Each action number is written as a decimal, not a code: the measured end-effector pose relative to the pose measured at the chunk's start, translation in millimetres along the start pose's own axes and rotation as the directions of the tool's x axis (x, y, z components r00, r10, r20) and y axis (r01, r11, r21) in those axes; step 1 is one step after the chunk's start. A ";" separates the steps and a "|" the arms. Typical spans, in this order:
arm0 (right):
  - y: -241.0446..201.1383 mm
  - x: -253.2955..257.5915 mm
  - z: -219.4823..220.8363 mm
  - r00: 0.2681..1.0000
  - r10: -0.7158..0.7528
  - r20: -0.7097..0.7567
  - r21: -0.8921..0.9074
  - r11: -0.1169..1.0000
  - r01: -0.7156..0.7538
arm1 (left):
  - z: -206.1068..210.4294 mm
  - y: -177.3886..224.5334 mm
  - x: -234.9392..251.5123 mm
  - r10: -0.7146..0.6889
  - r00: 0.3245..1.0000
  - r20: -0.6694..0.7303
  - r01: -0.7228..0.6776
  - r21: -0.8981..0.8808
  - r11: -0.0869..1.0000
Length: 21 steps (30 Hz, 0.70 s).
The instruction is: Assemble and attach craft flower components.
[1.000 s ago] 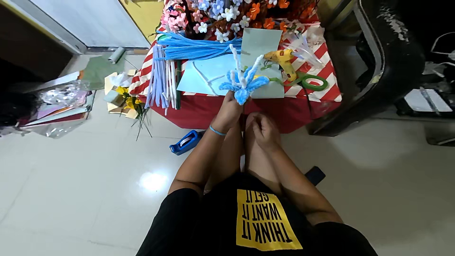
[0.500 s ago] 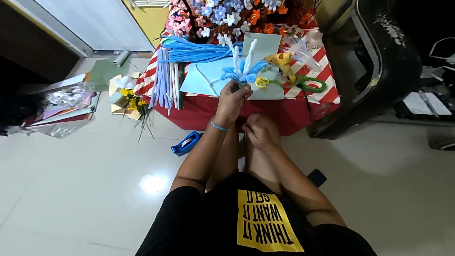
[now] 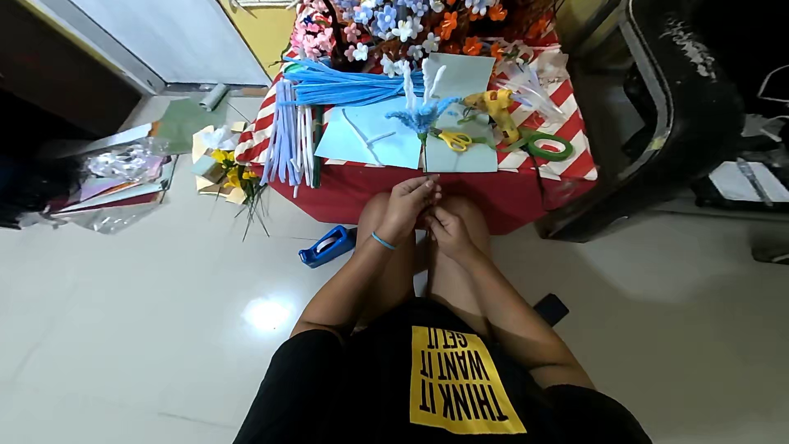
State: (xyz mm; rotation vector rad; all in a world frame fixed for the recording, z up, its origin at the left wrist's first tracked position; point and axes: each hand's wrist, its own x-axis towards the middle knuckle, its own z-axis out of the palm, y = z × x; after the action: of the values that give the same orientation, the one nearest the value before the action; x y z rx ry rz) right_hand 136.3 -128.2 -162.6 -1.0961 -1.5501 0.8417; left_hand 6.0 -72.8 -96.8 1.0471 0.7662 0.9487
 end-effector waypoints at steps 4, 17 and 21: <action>2.3 -2.2 -1.9 1.000 -0.025 -0.002 -0.019 1.000 0.025 | -1.7 0.0 -2.8 0.027 0.999 0.041 -0.027 0.002 1.000; -48.6 52.0 -40.3 0.994 0.068 0.085 -0.066 0.996 -0.063 | 15.7 59.1 48.3 0.337 0.941 0.040 -0.331 -0.120 0.936; -89.7 91.9 -111.8 0.978 -0.072 -0.196 -0.091 0.994 0.055 | 18.5 78.6 83.9 0.320 0.947 0.000 -0.316 -0.165 0.934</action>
State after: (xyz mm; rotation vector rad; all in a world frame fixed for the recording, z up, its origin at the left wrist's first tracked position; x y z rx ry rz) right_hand 217.6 -74.0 -23.2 -1.1497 -1.4553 0.6071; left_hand 35.0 12.7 -23.3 1.0556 0.4928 1.2500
